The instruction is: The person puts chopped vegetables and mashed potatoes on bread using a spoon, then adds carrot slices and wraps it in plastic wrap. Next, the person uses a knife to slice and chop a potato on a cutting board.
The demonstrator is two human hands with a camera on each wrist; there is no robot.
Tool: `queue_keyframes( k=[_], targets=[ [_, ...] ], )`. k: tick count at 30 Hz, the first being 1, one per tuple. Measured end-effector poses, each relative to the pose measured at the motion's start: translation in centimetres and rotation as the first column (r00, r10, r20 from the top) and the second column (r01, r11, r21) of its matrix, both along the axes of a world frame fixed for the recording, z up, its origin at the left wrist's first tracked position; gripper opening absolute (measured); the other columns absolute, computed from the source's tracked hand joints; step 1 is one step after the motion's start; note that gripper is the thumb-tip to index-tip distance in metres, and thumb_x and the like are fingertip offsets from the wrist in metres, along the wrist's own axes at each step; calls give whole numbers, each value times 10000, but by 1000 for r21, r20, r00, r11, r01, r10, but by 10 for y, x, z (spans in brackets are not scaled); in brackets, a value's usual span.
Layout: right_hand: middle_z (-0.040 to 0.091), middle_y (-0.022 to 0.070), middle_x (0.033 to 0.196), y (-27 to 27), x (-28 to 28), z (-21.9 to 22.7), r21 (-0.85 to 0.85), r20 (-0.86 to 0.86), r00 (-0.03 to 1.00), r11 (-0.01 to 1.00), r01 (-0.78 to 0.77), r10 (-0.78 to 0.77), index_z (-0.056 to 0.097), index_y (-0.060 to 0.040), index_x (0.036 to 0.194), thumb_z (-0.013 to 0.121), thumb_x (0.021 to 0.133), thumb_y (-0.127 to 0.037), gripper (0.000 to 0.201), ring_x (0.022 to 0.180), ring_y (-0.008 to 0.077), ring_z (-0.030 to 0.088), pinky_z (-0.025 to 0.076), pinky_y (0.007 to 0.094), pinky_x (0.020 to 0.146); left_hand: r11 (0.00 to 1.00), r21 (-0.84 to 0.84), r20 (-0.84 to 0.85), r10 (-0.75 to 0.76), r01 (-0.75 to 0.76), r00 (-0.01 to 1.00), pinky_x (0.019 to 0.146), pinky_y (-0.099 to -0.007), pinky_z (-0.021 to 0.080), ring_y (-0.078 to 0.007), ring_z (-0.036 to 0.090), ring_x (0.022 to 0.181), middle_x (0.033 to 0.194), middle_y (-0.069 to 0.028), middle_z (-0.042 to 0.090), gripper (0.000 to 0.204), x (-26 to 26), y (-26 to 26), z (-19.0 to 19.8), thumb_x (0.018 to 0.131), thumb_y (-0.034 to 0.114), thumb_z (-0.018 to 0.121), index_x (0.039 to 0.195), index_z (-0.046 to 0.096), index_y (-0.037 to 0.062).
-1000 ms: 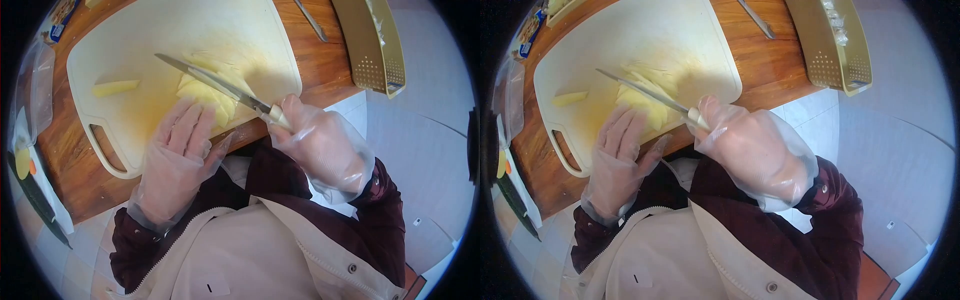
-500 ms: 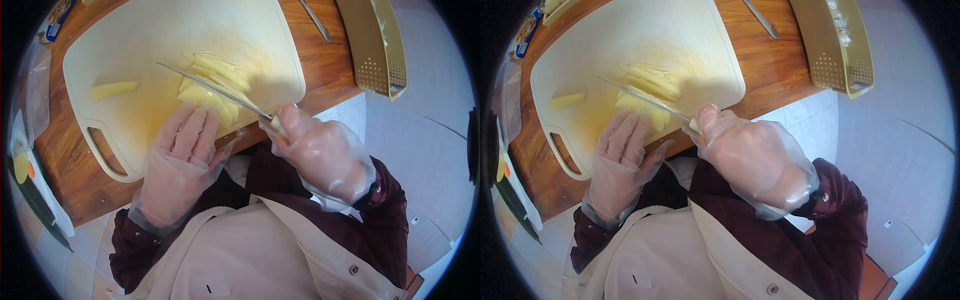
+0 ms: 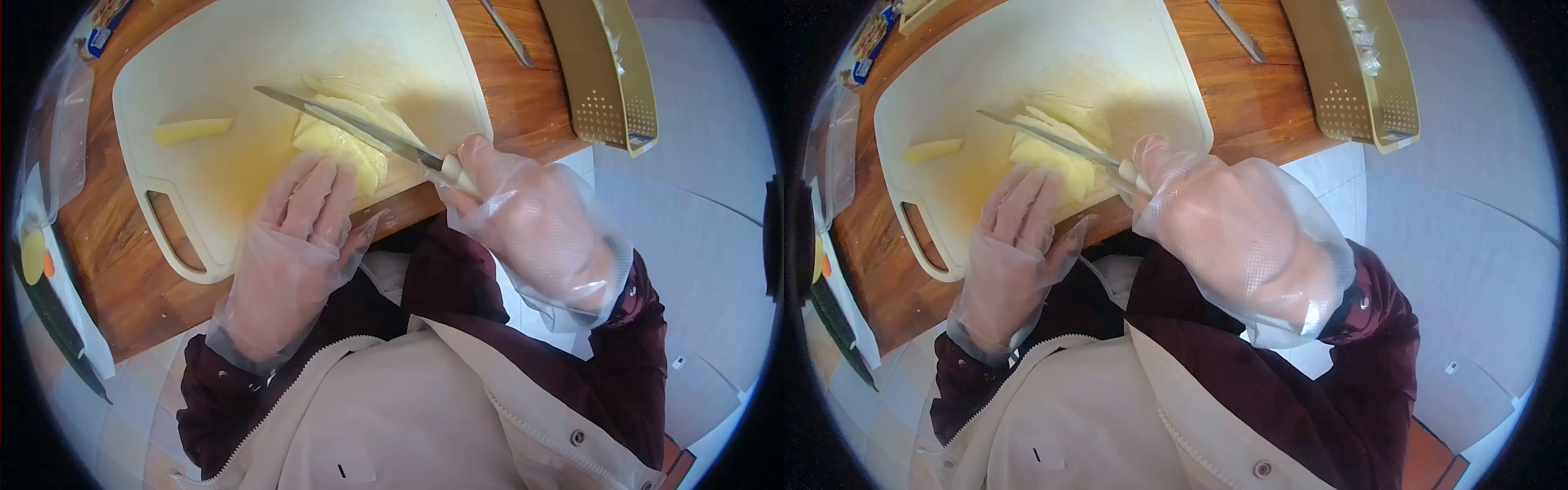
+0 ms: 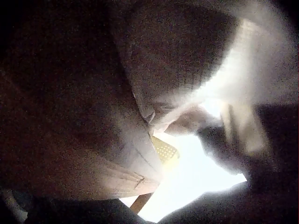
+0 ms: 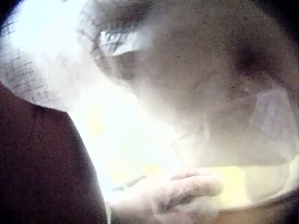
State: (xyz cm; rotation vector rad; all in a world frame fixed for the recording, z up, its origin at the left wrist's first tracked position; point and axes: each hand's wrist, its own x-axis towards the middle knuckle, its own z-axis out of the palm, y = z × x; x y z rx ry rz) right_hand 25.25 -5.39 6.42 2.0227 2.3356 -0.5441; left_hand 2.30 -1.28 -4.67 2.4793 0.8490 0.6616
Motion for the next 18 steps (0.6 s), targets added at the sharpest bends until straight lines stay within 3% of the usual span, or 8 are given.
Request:
queue_keyframes(
  k=[2,4,11,17,18],
  targets=[
    [681,160,754,-1,-1,3,-15,37,999,999,36,-35,593,-31,997,667,998,-243,224,663,349,708,536,449,534,1000,15,6,0,0,1000,1030,-475,543,-405,601,1254,1348,-158,604,671,0,0,-1,786,147,908,1377,618,18],
    [682,144,732,-3,1,1,23,86,996,999,-23,21,596,-29,1007,675,994,-250,235,637,336,708,535,444,528,1000,18,8,-4,3,1000,1030,-476,544,-404,604,1252,1348,-159,602,674,0,0,-2,782,142,907,1378,617,18],
    [689,138,749,-9,-1,-11,37,86,996,999,-37,34,593,-17,1018,667,1002,-244,239,672,321,725,545,426,529,1000,-12,1,-21,21,1000,1047,-462,539,-396,604,1258,1349,-159,596,667,1,2,2,781,121,896,1377,619,13],
    [673,138,804,-14,3,-43,-102,87,996,994,42,-33,593,-6,1029,656,986,-203,211,722,331,725,578,425,584,998,-53,-41,-28,26,999,1074,-461,521,-392,587,1283,1353,-160,594,668,0,3,7,794,125,888,1391,609,15],
    [668,146,827,-14,7,-45,-57,58,998,998,-30,33,602,-8,1034,652,983,-193,198,743,337,726,580,433,596,998,-51,-42,-33,30,999,1074,-461,521,-392,587,1283,1353,-160,594,668,-1,2,6,794,125,888,1391,609,15]
  ],
)
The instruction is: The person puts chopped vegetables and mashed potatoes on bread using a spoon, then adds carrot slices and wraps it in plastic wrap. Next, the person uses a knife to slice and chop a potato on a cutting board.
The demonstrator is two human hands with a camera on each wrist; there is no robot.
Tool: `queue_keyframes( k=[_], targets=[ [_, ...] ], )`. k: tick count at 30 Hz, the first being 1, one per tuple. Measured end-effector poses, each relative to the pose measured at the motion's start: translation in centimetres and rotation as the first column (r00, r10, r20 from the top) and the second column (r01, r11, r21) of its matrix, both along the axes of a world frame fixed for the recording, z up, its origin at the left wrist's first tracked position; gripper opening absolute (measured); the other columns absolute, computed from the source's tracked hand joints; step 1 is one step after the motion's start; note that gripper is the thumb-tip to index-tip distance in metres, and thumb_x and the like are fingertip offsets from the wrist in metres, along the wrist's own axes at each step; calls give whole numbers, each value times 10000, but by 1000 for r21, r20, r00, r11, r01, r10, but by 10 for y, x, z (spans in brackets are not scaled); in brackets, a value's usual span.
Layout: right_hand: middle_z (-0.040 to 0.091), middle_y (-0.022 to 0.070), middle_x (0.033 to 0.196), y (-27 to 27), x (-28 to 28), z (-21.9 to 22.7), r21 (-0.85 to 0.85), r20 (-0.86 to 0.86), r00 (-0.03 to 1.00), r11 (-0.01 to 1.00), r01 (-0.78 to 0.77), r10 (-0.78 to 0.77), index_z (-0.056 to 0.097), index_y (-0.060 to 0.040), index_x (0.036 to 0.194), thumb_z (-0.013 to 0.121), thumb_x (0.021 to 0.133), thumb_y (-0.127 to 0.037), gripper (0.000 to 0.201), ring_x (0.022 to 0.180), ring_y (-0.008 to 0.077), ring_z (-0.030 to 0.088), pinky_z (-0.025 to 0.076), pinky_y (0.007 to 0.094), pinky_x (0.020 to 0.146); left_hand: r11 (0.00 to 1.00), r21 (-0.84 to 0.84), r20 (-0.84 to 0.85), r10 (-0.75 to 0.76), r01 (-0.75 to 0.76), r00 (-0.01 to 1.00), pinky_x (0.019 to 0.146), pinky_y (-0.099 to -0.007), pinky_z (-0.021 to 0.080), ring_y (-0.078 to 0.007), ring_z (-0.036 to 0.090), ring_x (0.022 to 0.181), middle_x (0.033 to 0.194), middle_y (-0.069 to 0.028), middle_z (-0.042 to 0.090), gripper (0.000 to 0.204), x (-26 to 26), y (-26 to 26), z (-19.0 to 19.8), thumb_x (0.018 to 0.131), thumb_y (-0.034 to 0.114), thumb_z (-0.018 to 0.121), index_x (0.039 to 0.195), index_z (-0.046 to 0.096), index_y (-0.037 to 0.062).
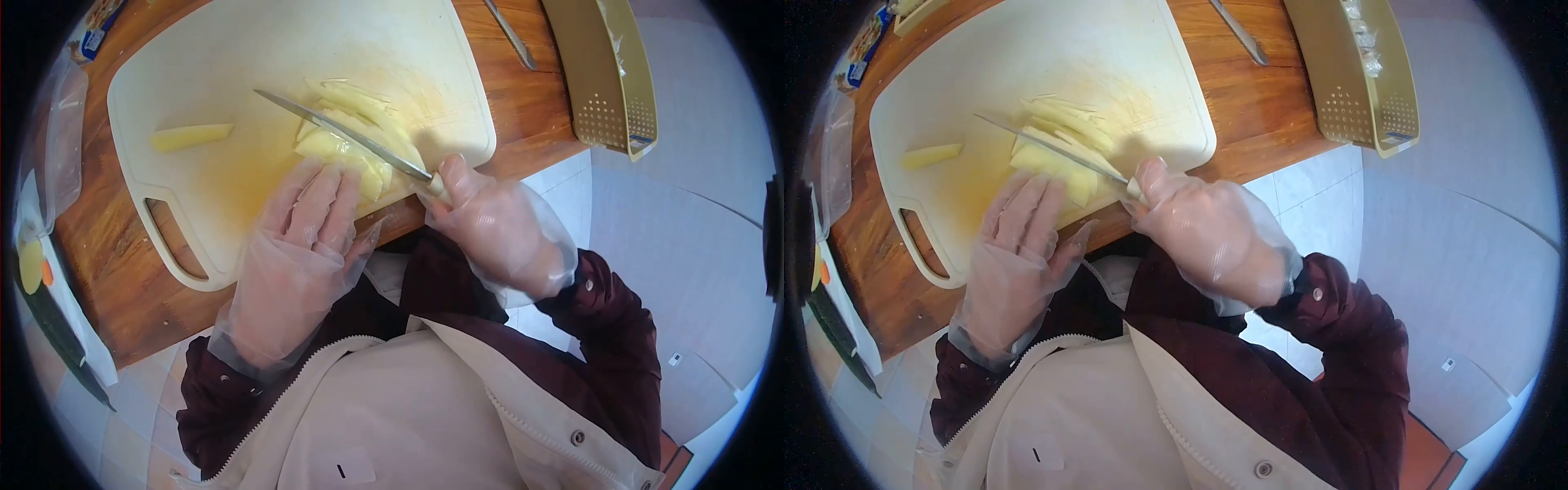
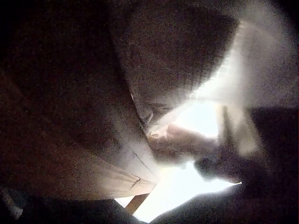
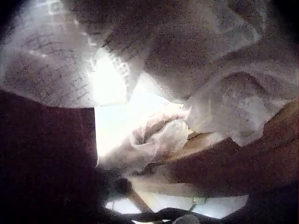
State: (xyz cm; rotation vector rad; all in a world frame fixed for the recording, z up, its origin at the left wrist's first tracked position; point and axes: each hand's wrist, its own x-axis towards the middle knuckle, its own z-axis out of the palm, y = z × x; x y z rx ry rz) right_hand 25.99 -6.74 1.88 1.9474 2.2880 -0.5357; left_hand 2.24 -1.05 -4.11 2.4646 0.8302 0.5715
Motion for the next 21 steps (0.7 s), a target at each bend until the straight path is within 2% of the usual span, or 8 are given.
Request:
queue_keyframes(
  k=[1,2,4,5,7,11,14,21],
  targets=[
    [663,153,850,0,3,-1,48,-25,997,997,-67,68,610,-10,1039,648,981,-183,186,764,342,727,583,441,608,1000,16,8,5,-5,1000,1068,-462,525,-394,589,1277,1353,-161,594,660,0,0,-2,798,129,888,1388,613,16],
    [663,153,850,2,4,1,51,-23,998,997,-64,65,610,-10,1039,648,981,-183,186,764,342,727,583,441,608,999,31,17,12,-13,1000,1062,-462,528,-395,591,1272,1353,-162,595,653,1,-1,-4,803,133,887,1386,616,17],
    [669,219,796,8,2,11,74,-66,997,997,-21,26,533,-34,1064,718,969,-200,266,736,445,680,534,519,633,999,41,24,17,-18,1000,1055,-461,532,-395,594,1266,1348,-161,598,649,2,-1,-5,805,138,889,1382,618,18],
    [669,219,796,12,0,20,76,-68,997,997,-27,32,533,-34,1064,718,969,-200,266,736,445,680,534,519,633,999,48,27,24,-25,999,1048,-459,536,-394,597,1260,1344,-160,602,645,1,-1,-5,807,143,890,1379,620,20],
    [663,160,847,16,-3,40,64,-12,997,995,-71,72,644,-7,1020,649,978,-182,179,763,331,733,575,451,595,998,51,23,33,-34,999,1042,-458,539,-392,600,1256,1338,-158,605,641,2,-3,-4,806,143,891,1374,622,20],
    [676,148,798,16,-7,46,40,-11,1000,999,-15,15,645,10,1029,655,980,-185,201,702,325,727,559,452,556,997,68,36,32,-34,999,1037,-455,543,-384,604,1252,1321,-154,614,650,2,-1,-6,796,146,898,1373,624,20],
    [679,133,743,16,-8,47,88,42,996,992,-88,85,644,27,1044,666,980,-202,239,657,323,720,545,450,527,998,56,39,27,-29,999,1038,-452,545,-379,602,1256,1323,-152,611,667,2,-1,-6,786,150,905,1378,624,23],
    [672,144,753,13,-15,52,48,11,998,997,68,-69,591,-33,1005,723,948,-208,227,676,341,714,547,457,538,999,24,37,20,-21,999,1046,-450,541,-375,578,1290,1366,-140,581,715,2,-2,-7,773,147,914,1406,601,33]
  ],
)
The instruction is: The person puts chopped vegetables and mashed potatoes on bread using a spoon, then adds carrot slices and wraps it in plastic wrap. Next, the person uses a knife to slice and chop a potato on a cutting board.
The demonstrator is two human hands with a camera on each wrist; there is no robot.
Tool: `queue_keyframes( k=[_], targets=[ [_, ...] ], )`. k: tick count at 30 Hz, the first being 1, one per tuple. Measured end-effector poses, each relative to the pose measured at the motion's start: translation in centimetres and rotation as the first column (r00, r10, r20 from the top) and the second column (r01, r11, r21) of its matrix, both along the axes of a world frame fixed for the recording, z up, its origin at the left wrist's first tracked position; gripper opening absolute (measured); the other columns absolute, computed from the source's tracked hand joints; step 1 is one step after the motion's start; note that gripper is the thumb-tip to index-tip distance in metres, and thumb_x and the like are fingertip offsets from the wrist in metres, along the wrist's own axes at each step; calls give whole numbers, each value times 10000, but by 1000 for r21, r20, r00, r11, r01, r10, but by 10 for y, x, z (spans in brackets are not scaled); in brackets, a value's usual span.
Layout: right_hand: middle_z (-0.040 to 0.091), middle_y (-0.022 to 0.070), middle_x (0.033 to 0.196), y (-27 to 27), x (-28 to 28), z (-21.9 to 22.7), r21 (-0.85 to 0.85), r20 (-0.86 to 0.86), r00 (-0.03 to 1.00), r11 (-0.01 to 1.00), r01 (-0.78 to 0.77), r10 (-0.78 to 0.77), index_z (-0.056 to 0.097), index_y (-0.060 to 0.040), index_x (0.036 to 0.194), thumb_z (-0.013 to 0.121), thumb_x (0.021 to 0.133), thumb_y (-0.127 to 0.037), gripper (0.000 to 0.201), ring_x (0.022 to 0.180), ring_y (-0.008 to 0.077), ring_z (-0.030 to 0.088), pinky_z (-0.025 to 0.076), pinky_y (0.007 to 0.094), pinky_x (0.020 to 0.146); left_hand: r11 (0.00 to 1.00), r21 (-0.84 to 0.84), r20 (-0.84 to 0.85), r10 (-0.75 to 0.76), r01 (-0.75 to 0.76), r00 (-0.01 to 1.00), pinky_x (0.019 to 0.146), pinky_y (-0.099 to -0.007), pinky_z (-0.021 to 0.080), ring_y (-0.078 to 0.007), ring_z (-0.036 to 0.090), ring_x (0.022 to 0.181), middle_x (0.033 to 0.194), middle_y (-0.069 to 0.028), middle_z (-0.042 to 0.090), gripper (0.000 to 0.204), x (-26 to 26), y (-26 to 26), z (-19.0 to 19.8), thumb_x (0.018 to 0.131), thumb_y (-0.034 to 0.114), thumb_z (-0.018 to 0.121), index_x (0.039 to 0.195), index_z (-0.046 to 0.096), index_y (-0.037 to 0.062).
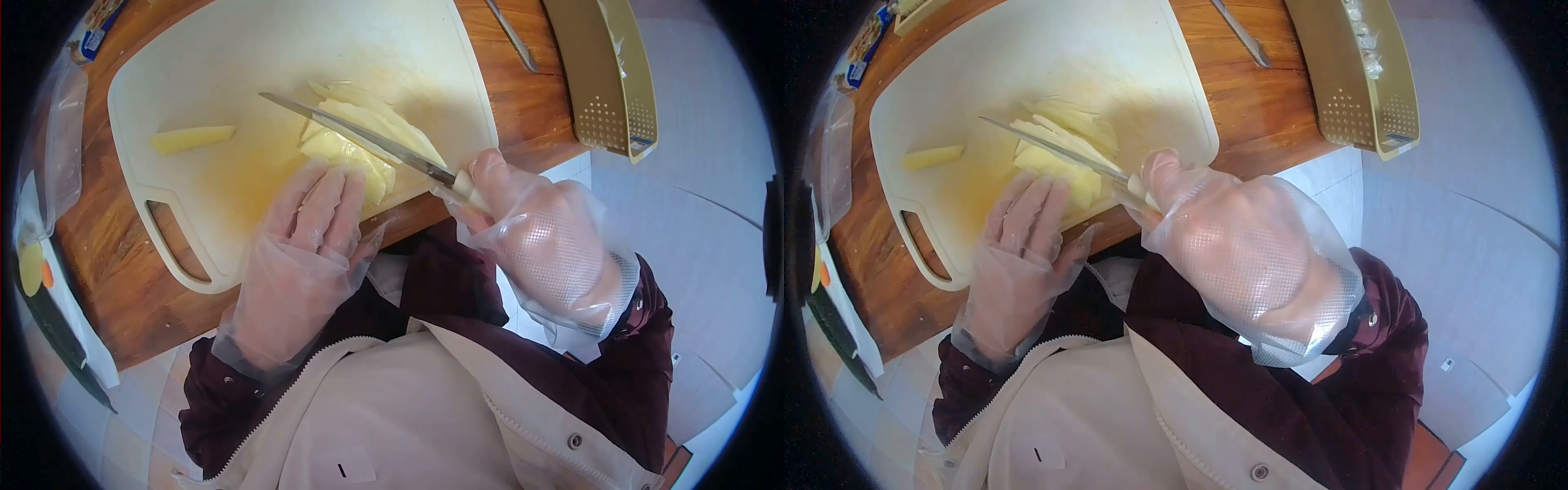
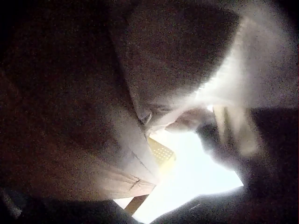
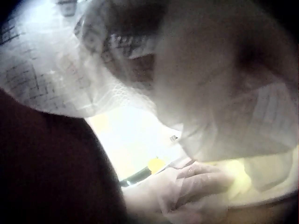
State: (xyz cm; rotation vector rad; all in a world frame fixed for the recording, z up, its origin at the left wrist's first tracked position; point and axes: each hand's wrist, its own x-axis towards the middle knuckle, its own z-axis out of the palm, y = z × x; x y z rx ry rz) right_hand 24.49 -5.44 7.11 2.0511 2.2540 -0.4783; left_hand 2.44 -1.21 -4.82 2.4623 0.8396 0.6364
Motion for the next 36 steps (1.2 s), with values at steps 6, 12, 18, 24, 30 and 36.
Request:
queue_keyframes(
  k=[6,12,18,24,30,36],
  targets=[
    [664,145,752,-1,-2,3,-50,-45,997,997,55,-58,585,-48,996,747,925,-183,222,664,342,704,548,454,541,1000,7,34,11,-11,999,1045,-460,540,-382,573,1288,1378,-135,564,755,1,-2,-5,771,155,922,1431,573,41],
    [665,137,759,-2,-4,-1,-90,-3,998,994,59,-60,576,-44,990,721,945,-187,209,655,319,707,557,425,537,1000,18,11,-2,1,1000,1032,-467,545,-382,570,1284,1385,-135,553,754,0,0,-4,767,146,927,1424,574,35],
    [664,132,753,-3,-1,-14,-115,49,999,993,5,1,555,-39,1001,682,992,-233,232,652,310,712,560,409,533,1000,-5,8,-27,27,1000,1036,-467,540,-381,570,1285,1392,-138,550,761,-1,1,-1,763,136,925,1429,571,35],
    [665,172,770,-9,3,-55,-85,-65,995,994,74,-80,542,-38,1058,691,995,-244,262,688,380,697,550,468,586,999,-35,-3,-29,29,1000,1039,-468,540,-401,576,1274,1363,-156,567,775,-1,3,6,722,100,912,1420,585,16],
    [656,206,761,-4,13,-43,2,-203,979,1000,22,-21,557,-43,1027,710,977,-215,237,707,429,671,517,502,612,1000,-12,31,-12,12,999,1028,-474,550,-406,586,1257,1353,-167,571,786,-2,2,2,715,104,903,1425,578,9],
    [662,166,778,-8,8,-23,3,-115,993,1000,-5,5,542,-27,1011,742,947,-217,283,705,375,697,534,479,561,999,26,21,-23,22,1000,1040,-468,548,-397,585,1252,1345,-162,573,811,0,4,5,718,128,903,1437,549,5]
  ],
)
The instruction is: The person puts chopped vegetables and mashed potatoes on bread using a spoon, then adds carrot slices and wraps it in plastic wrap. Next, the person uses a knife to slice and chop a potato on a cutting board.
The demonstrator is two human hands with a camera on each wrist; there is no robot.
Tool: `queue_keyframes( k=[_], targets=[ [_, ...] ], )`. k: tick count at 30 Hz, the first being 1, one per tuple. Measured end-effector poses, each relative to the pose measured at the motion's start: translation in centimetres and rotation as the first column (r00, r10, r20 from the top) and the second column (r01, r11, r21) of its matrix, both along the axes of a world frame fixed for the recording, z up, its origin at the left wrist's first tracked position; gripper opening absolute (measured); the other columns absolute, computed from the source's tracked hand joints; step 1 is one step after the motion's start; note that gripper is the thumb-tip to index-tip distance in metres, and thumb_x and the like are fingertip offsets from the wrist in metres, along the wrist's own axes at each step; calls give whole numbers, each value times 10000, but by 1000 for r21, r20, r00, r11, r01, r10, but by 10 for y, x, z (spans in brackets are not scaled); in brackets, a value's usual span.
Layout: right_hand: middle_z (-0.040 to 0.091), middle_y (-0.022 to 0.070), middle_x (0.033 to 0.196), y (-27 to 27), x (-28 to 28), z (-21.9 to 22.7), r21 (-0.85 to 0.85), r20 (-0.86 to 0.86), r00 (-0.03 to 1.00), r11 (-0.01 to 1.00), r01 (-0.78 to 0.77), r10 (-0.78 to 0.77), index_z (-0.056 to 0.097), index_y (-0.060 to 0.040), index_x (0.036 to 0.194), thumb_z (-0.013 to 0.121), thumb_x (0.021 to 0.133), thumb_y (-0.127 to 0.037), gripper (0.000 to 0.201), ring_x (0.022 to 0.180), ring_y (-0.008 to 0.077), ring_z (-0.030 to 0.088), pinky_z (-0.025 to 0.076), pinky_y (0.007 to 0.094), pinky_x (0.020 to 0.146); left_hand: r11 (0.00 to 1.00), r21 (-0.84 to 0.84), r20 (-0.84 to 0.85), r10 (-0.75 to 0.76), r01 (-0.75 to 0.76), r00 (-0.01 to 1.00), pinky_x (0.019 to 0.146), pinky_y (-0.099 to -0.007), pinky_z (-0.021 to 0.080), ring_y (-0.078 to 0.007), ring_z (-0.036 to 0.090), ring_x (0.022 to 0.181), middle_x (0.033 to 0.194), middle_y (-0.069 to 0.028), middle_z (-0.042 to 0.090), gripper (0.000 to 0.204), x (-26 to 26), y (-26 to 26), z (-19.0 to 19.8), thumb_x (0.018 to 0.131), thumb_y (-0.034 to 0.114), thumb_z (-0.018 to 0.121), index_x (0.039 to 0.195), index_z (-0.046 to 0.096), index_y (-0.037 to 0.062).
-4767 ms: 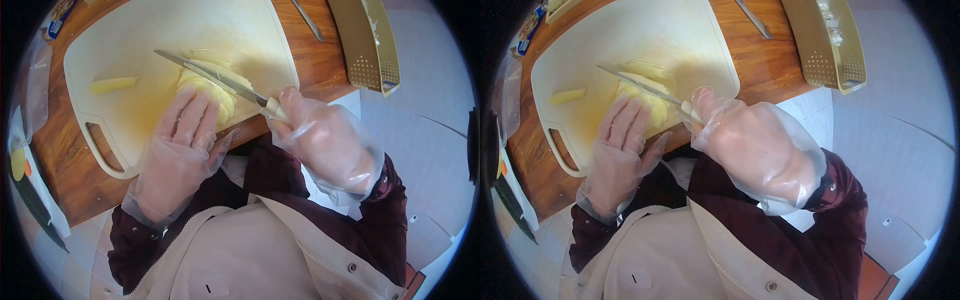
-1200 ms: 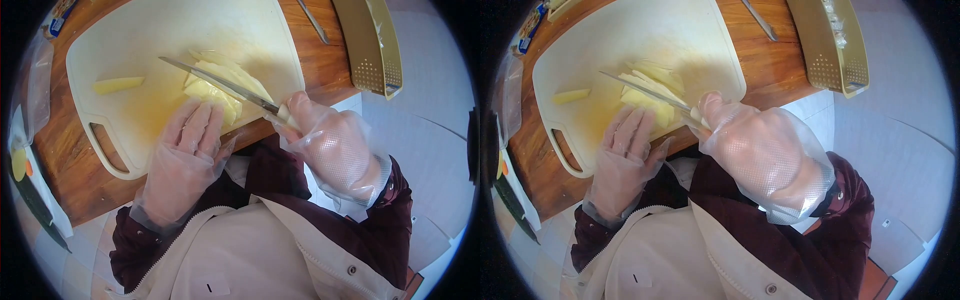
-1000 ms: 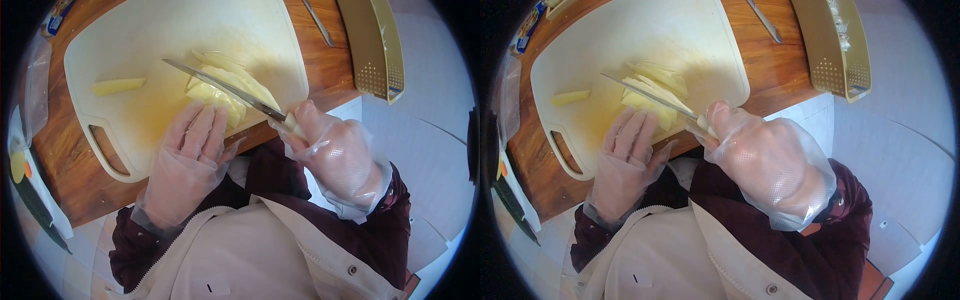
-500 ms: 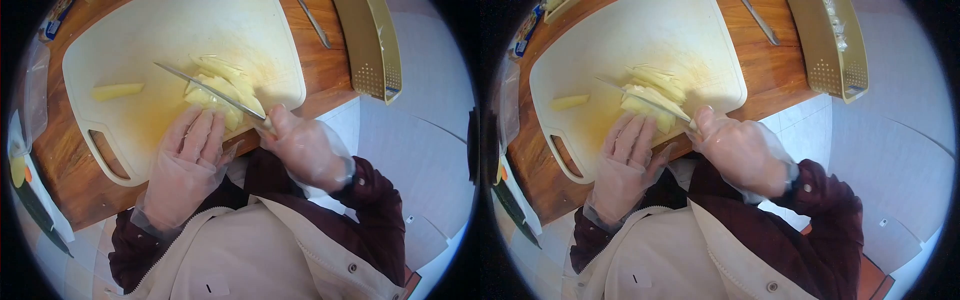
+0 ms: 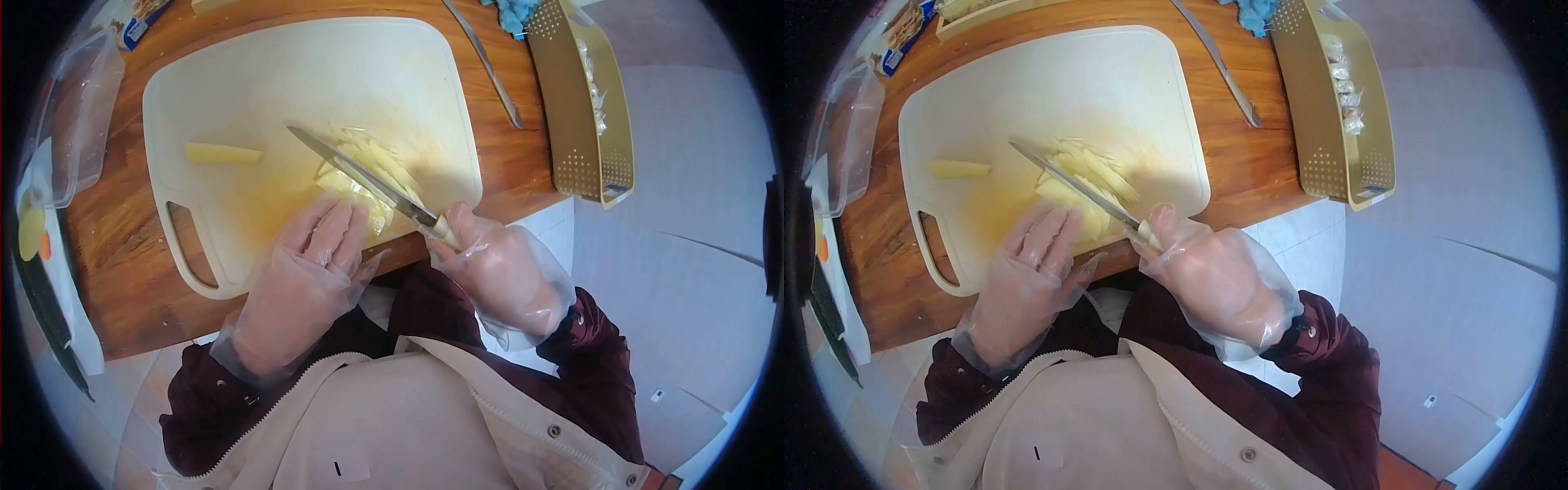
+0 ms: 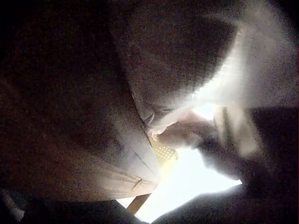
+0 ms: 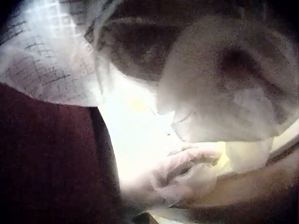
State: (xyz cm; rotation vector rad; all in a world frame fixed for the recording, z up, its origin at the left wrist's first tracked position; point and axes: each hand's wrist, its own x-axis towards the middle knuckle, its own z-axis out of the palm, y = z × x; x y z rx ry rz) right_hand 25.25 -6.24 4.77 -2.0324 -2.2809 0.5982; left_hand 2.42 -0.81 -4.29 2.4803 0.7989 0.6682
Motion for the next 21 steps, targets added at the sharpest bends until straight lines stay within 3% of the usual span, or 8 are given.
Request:
queue_keyframes(
  k=[11,14,17,20,21],
  targets=[
    [665,169,770,3,0,11,-120,-20,999,992,33,-36,541,-31,989,743,954,-212,273,676,372,703,548,483,550,999,-32,5,5,-4,1000,1052,-453,544,-380,581,1260,1345,-159,578,783,0,0,-1,722,124,900,1415,561,-9],
    [697,148,766,0,-6,4,-171,100,994,983,70,-53,558,-72,1120,684,998,-211,224,680,368,711,565,446,598,999,-49,0,-20,20,1000,1049,-452,547,-379,580,1259,1347,-160,577,757,-2,1,-1,741,123,894,1408,565,-19],
    [697,150,773,-4,-11,-18,-117,96,992,989,90,-79,551,-63,1135,701,987,-212,257,663,380,702,565,461,588,998,-58,8,-12,12,1000,1048,-452,547,-384,579,1260,1340,-165,581,737,-1,1,1,757,121,886,1404,568,-26],
    [675,159,783,-2,-9,-29,-112,129,988,989,100,-85,541,-18,1031,680,999,-256,278,701,370,714,569,478,601,998,-55,3,-14,14,1000,1048,-456,548,-388,583,1250,1331,-169,586,732,-2,2,1,761,121,884,1404,567,-27],
    [679,173,790,-2,-1,-35,-75,110,994,997,31,-23,561,-33,1048,694,993,-229,243,715,384,706,563,474,615,999,-51,2,-19,19,1000,1048,-456,548,-388,583,1250,1331,-169,586,732,-2,1,0,761,121,884,1404,567,-27]
  ],
)
